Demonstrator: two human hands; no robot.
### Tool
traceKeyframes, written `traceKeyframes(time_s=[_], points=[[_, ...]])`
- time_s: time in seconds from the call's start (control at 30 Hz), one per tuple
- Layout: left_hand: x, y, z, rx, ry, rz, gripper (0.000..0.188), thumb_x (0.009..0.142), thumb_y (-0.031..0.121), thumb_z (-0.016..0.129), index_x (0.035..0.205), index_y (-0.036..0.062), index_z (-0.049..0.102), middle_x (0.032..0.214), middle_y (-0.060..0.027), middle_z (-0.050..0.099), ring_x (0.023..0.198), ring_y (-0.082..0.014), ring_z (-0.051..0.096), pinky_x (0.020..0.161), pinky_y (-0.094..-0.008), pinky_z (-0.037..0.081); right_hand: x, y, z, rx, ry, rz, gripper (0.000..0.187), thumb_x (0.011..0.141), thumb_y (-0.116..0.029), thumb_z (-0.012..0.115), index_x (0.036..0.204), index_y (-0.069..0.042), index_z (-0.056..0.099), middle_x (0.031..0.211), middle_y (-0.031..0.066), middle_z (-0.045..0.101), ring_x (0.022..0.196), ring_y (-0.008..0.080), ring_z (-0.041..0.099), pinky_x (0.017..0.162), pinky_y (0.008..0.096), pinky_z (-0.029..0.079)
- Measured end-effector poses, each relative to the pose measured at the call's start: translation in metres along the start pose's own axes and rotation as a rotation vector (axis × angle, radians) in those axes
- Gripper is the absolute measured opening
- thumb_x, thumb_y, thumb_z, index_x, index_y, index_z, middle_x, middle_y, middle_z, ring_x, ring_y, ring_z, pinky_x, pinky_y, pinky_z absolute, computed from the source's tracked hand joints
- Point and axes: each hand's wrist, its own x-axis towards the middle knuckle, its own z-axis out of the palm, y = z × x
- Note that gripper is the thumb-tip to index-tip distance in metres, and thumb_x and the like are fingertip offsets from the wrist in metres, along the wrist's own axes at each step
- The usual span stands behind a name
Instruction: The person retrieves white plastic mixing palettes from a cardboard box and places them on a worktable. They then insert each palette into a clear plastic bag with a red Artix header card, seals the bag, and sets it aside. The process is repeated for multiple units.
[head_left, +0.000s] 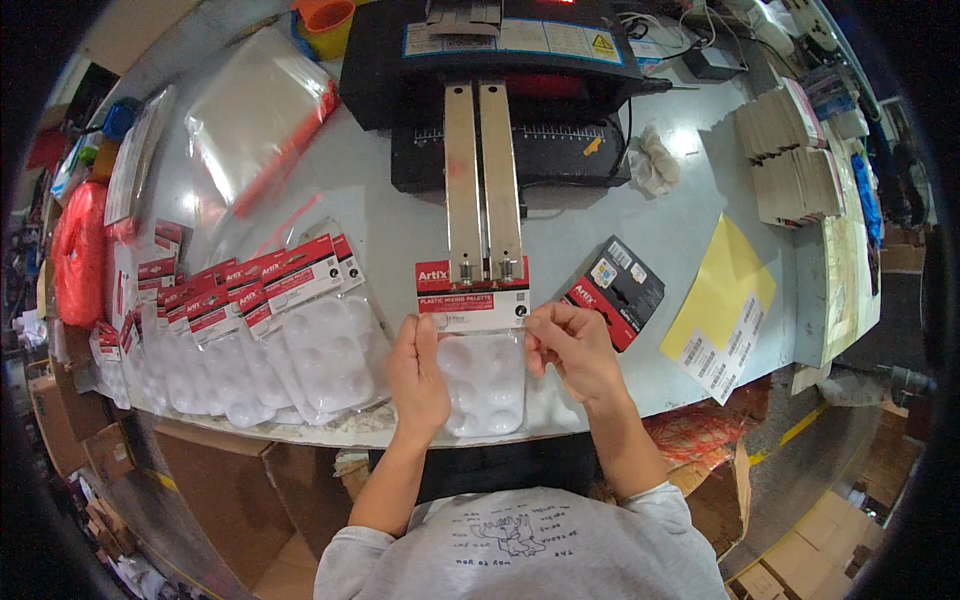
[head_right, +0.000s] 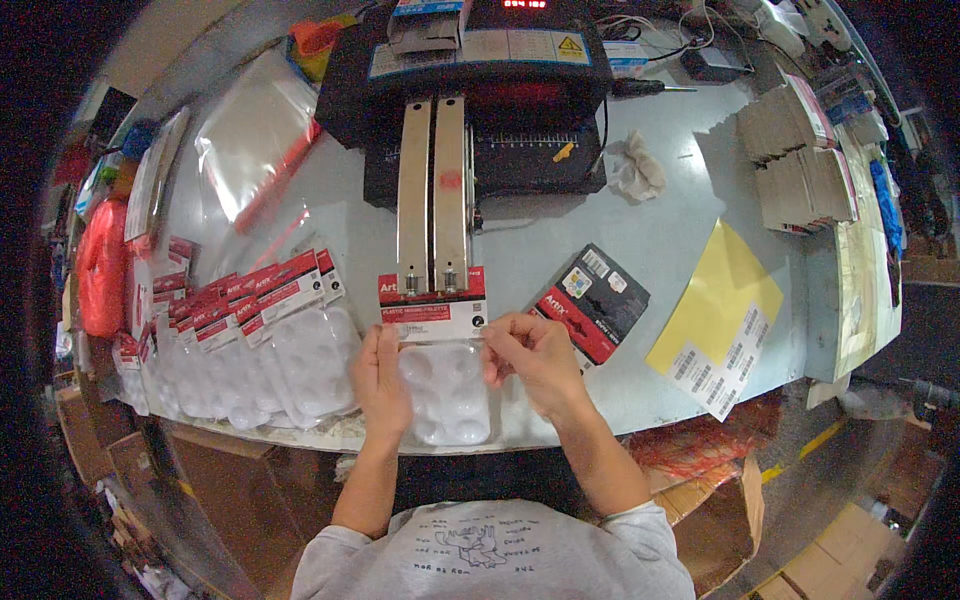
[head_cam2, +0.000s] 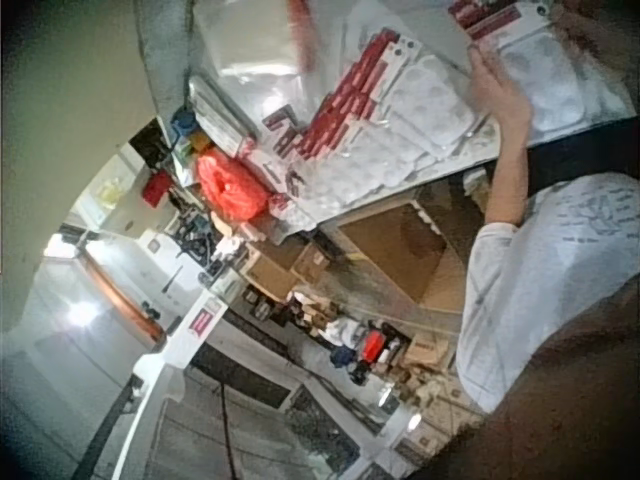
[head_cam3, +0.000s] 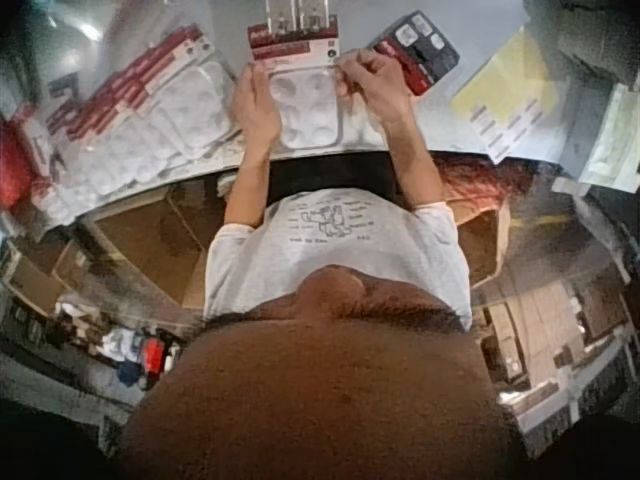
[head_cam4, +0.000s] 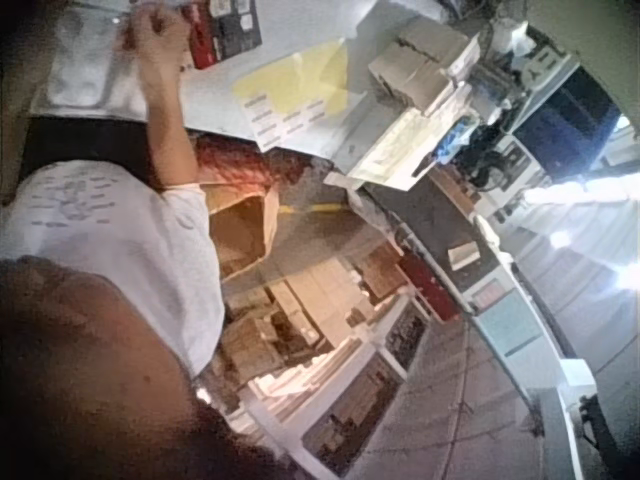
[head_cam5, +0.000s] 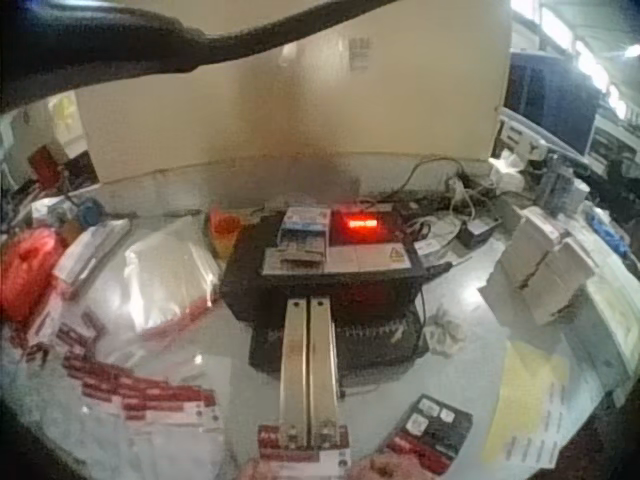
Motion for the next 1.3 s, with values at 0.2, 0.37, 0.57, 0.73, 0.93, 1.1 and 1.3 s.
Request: traceKeyframes(time_s=[0.2,0.37,0.57,0.73,0.93,1.1,1.3], points=[[0.025,0.013,0.007,0.158,0.042,0.028,0.033,0.099,0.025,0.042,0.078,0.0004,0.047,0.064,-0.0062,0.043,0.062,-0.0123,0.037,0.058,-0.0283,0.036,0.02,-0.008,0.0,0.044,-0.02,-0.173,0.019,0.09,-0.015,0.057,0.08,0.001,0.061,0.067,0.0043,0.06,0.054,0.0116,0.058,0.048,0.0239,0.046],[0.029,-0.001,0.014,0.092,0.065,0.038,0.034,0.099,0.025,0.041,0.077,0.0003,0.045,0.064,-0.0049,0.043,0.062,-0.0133,0.036,0.058,-0.0284,0.035,0.028,-0.005,0.003,0.059,0.017,-0.162,0.018,0.09,-0.014,0.057,0.084,0.002,0.062,0.067,0.0042,0.059,0.052,0.0117,0.057,0.047,0.0226,0.045],[0.028,-0.009,-0.041,0.753,0.189,0.417,0.018,0.093,0.015,0.047,0.093,0.0017,0.059,0.082,-0.0092,0.058,0.081,-0.0142,0.052,0.076,-0.027,0.043,-0.003,-0.021,-0.021,-0.899,0.469,-0.563,0.046,0.079,-0.026,0.07,0.111,0.004,0.055,0.104,0.014,0.059,0.094,0.0256,0.057,0.076,0.0366,0.045],[0.029,0.015,-0.13,0.908,0.471,0.125,0.037,0.089,0.009,0.053,0.125,-0.0015,0.05,0.122,-0.0199,0.052,0.114,-0.0329,0.049,0.098,-0.0381,0.038,-0.024,-0.005,-0.049,-1.39,0.617,-0.483,0.105,0.061,-0.044,0.079,0.14,-0.001,0.026,0.146,0.0181,0.027,0.138,0.031,0.022,0.102,0.048,0.022],[0.005,-0.013,-0.079,1.191,-0.062,0.449,0.064,0.079,0.031,0.064,0.135,0.0095,0.042,0.144,-0.0186,0.031,0.136,-0.0333,0.026,0.106,-0.0466,0.027,-0.014,0.021,-0.058,-1.465,0.646,-0.527,0.114,0.061,-0.055,0.075,0.143,-0.001,0.018,0.151,0.0174,0.018,0.14,0.0309,0.015,0.104,0.0478,0.017],[0.023,-0.034,-0.086,1.175,-0.037,0.441,0.057,0.081,0.032,0.061,0.133,0.0153,0.046,0.145,-0.013,0.034,0.137,-0.0302,0.025,0.107,-0.046,0.021,-0.011,0.022,-0.069,-1.533,0.614,-0.488,0.111,0.064,-0.053,0.074,0.143,0.001,0.018,0.149,0.0207,0.019,0.138,0.0353,0.019,0.103,0.05,0.022],[0.037,-0.063,-0.159,1.317,0.049,0.475,0.05,0.083,0.025,0.055,0.131,0.0135,0.047,0.142,-0.0097,0.038,0.136,-0.0279,0.028,0.105,-0.0431,0.026,-0.006,0.025,-0.082,-1.475,0.532,-0.607,0.107,0.066,-0.042,0.076,0.144,-0.001,0.016,0.149,0.0222,0.019,0.139,0.0376,0.015,0.11,0.0475,0.016]])
